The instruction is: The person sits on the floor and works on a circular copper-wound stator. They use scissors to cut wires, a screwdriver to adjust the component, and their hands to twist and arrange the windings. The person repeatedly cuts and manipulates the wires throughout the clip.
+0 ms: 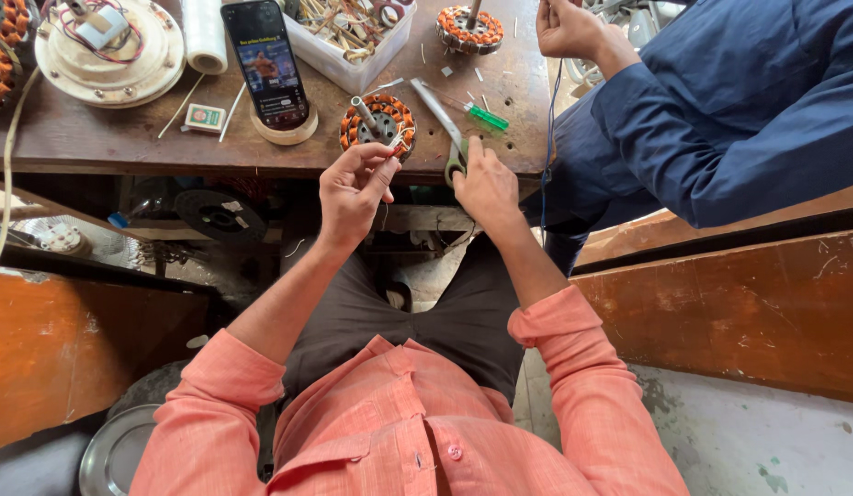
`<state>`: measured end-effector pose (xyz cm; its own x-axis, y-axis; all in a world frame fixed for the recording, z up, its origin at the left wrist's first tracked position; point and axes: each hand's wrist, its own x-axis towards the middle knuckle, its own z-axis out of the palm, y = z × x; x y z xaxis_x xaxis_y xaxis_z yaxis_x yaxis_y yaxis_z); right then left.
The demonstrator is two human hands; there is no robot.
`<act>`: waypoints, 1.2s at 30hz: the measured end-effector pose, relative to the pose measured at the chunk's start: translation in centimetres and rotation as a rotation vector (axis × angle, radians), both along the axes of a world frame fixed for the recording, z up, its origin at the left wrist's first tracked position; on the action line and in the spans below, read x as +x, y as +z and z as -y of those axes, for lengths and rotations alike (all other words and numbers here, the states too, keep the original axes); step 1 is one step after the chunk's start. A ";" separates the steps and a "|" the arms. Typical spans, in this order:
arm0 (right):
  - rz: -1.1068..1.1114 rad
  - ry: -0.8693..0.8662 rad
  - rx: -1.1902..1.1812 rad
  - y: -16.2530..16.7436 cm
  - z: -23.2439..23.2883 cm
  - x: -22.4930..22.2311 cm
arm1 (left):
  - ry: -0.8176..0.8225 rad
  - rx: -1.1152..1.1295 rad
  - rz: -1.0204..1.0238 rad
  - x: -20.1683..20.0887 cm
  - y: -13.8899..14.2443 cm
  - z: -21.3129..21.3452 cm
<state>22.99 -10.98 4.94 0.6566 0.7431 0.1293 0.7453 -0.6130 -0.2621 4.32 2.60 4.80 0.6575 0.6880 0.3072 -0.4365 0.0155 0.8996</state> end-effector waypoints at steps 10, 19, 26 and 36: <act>-1.221 -0.133 0.708 -0.8 2.9 1.0 | -0.044 -0.151 0.072 -0.6 -0.3 -0.3; -1.853 0.163 0.829 -3.3 2.8 -9.1 | -0.066 -0.204 0.060 0.7 -0.7 0.4; -1.474 0.215 0.725 -1.1 5.0 -10.2 | -0.063 -0.216 -0.005 -0.4 0.0 0.2; -0.923 0.268 0.473 1.2 7.2 -11.6 | -0.147 -0.158 -0.063 -1.1 1.0 -0.7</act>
